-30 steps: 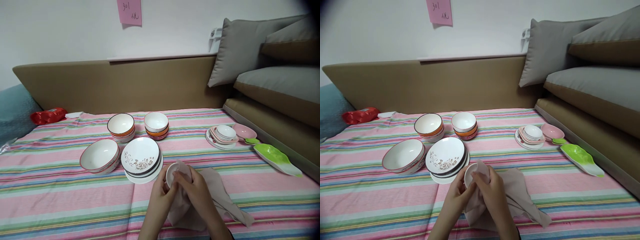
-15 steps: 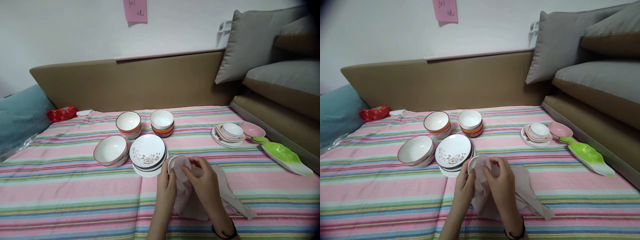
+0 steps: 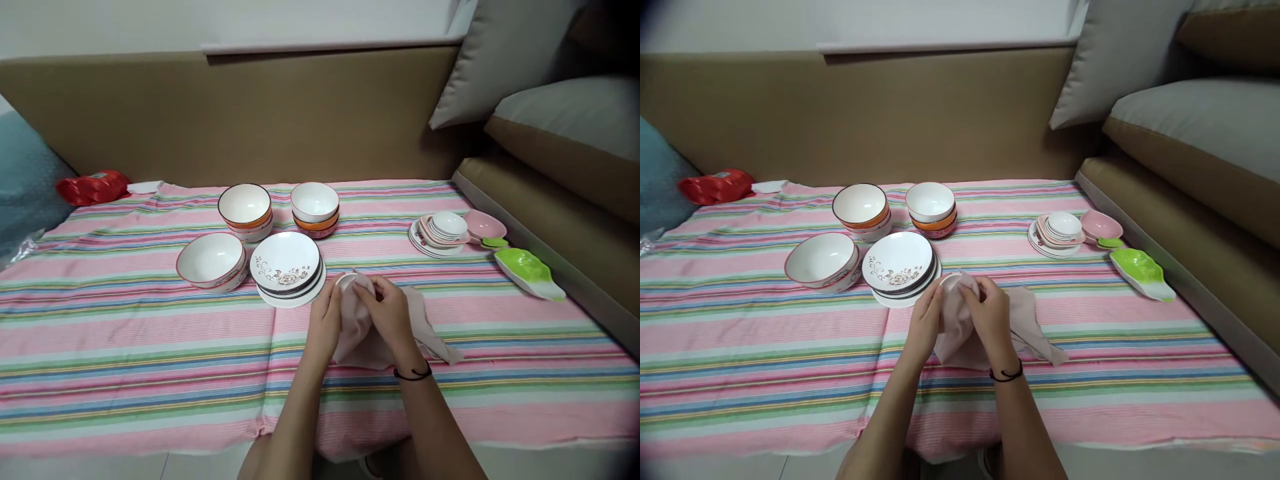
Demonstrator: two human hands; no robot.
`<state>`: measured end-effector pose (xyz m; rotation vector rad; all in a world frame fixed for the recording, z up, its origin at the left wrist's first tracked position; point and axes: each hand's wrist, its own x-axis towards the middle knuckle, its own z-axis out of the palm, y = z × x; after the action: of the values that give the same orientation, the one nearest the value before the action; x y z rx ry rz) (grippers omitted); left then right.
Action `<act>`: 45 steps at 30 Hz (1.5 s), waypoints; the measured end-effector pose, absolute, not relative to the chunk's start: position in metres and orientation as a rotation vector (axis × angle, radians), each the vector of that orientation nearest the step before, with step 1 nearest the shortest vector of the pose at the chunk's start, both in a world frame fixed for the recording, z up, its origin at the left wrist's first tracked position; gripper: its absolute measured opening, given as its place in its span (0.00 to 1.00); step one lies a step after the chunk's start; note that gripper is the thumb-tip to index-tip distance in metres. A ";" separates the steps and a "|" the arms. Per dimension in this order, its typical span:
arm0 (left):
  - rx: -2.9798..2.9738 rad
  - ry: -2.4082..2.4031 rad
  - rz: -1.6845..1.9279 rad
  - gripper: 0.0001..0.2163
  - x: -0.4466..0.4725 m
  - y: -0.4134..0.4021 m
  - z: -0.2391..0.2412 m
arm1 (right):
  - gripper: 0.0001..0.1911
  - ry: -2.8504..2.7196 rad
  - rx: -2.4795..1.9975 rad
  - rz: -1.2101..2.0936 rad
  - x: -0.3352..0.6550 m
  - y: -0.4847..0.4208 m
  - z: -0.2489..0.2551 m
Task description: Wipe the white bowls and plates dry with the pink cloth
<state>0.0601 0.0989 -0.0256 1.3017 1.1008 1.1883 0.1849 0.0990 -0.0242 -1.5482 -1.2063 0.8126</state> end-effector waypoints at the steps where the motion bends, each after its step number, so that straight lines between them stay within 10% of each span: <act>1: 1.294 1.092 1.196 0.16 0.061 0.099 -0.026 | 0.13 -1.210 -1.553 0.831 0.183 0.099 -0.023; 11: 1.260 0.993 1.193 0.14 0.066 0.100 -0.022 | 0.15 -1.216 -1.649 0.680 0.181 0.099 -0.021; 21: 1.108 1.112 1.112 0.17 0.056 0.100 -0.020 | 0.22 -1.138 -1.245 1.215 0.191 0.092 -0.012; 30: 1.257 1.165 1.114 0.11 0.049 0.103 -0.019 | 0.29 -1.302 -1.624 0.449 0.192 0.093 -0.011; 45: 1.177 1.108 1.076 0.20 0.046 0.101 -0.021 | 0.18 -1.298 -1.426 1.146 0.191 0.093 -0.011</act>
<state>0.0464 0.1014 -0.0209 1.1772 1.1076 1.0763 0.1912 0.0931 -0.0109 -1.4259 -1.2978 1.1456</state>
